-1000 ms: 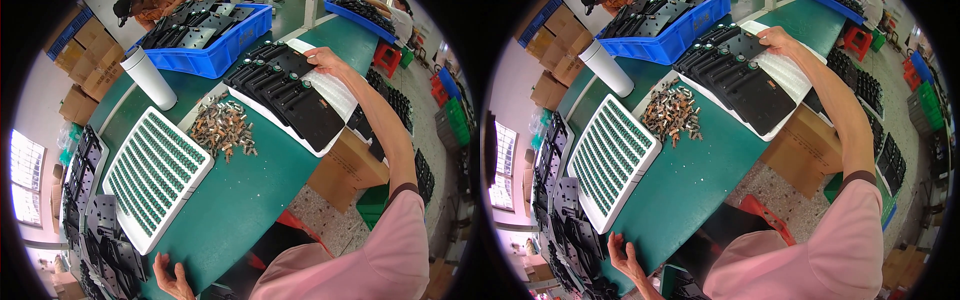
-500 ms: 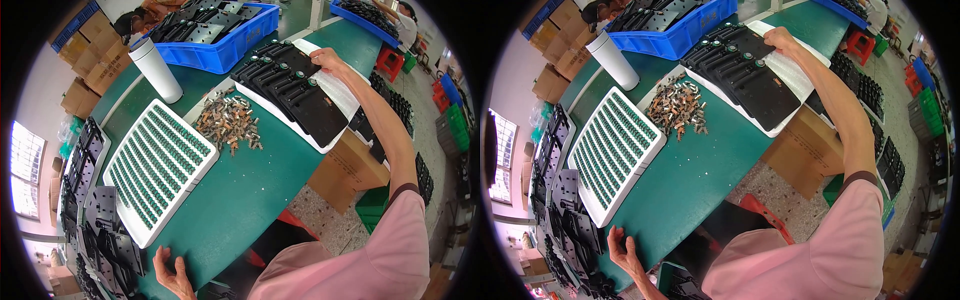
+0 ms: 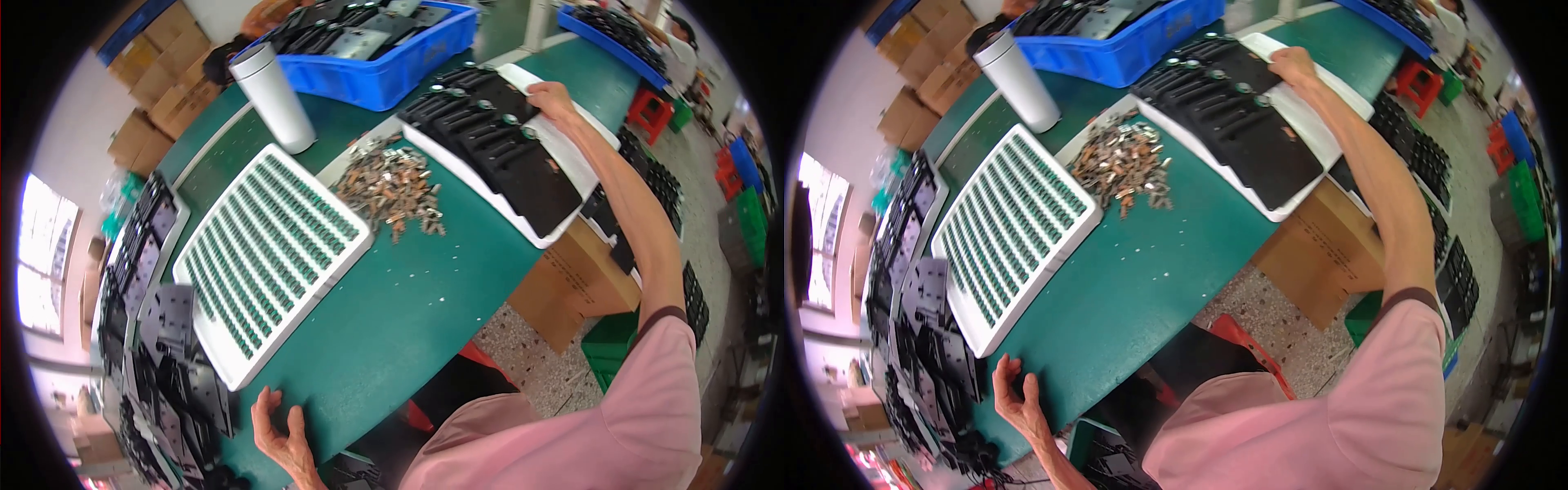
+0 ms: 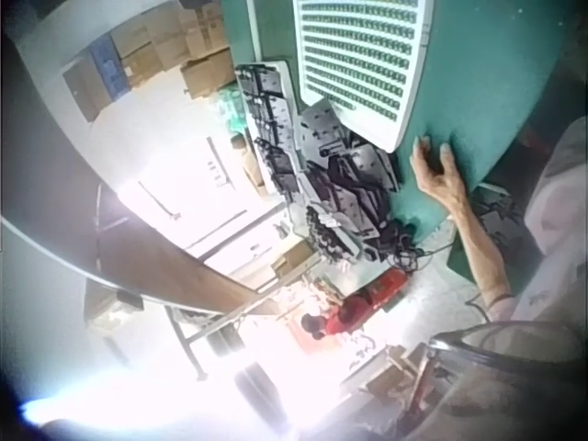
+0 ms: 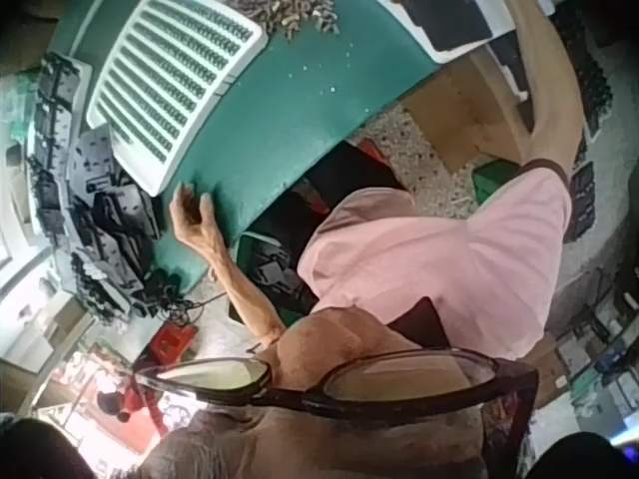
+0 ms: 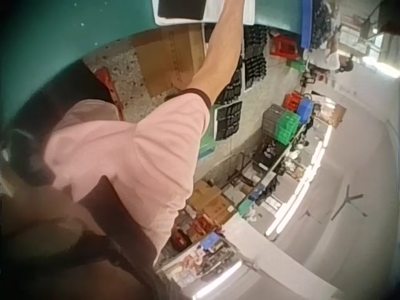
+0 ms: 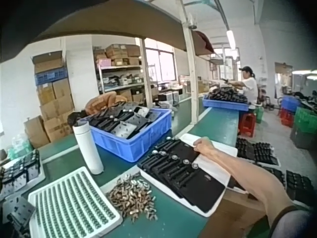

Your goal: The person assembles small plastic and metal components onto a black plastic base plate by hand, taking the parts from a plastic tray and a parts bin.

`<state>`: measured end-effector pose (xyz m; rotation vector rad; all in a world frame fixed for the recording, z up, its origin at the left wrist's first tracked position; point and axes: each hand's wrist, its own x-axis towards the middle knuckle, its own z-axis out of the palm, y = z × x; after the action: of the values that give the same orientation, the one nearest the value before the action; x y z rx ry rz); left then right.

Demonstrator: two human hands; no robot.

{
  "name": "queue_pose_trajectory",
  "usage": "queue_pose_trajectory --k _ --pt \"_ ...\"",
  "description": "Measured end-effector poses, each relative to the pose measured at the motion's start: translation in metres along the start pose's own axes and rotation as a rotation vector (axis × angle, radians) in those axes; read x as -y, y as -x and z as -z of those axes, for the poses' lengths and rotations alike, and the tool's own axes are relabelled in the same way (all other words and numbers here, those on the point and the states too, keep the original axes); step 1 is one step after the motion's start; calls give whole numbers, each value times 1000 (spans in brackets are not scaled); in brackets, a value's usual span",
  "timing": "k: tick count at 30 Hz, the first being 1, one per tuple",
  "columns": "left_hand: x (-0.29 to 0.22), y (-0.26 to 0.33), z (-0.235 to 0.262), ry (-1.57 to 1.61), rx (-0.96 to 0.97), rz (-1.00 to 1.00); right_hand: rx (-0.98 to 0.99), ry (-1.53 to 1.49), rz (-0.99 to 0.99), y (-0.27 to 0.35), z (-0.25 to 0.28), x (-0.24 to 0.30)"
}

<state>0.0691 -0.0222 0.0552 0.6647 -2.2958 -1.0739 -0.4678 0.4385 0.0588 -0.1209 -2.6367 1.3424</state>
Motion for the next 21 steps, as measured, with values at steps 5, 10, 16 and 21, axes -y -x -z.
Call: queue_pose_trajectory --k 5,10,16,21 --pt "-6 -6 -2 -35 12 -71 -110 116 333 -34 47 -35" --pt "-12 -14 -6 -139 57 -221 -129 -110 603 -6 31 43" --pt "-6 -5 -1 -167 24 -225 539 -231 699 227 -101 247" --pt "-8 -6 -6 -123 30 -294 820 -353 895 335 -225 311"
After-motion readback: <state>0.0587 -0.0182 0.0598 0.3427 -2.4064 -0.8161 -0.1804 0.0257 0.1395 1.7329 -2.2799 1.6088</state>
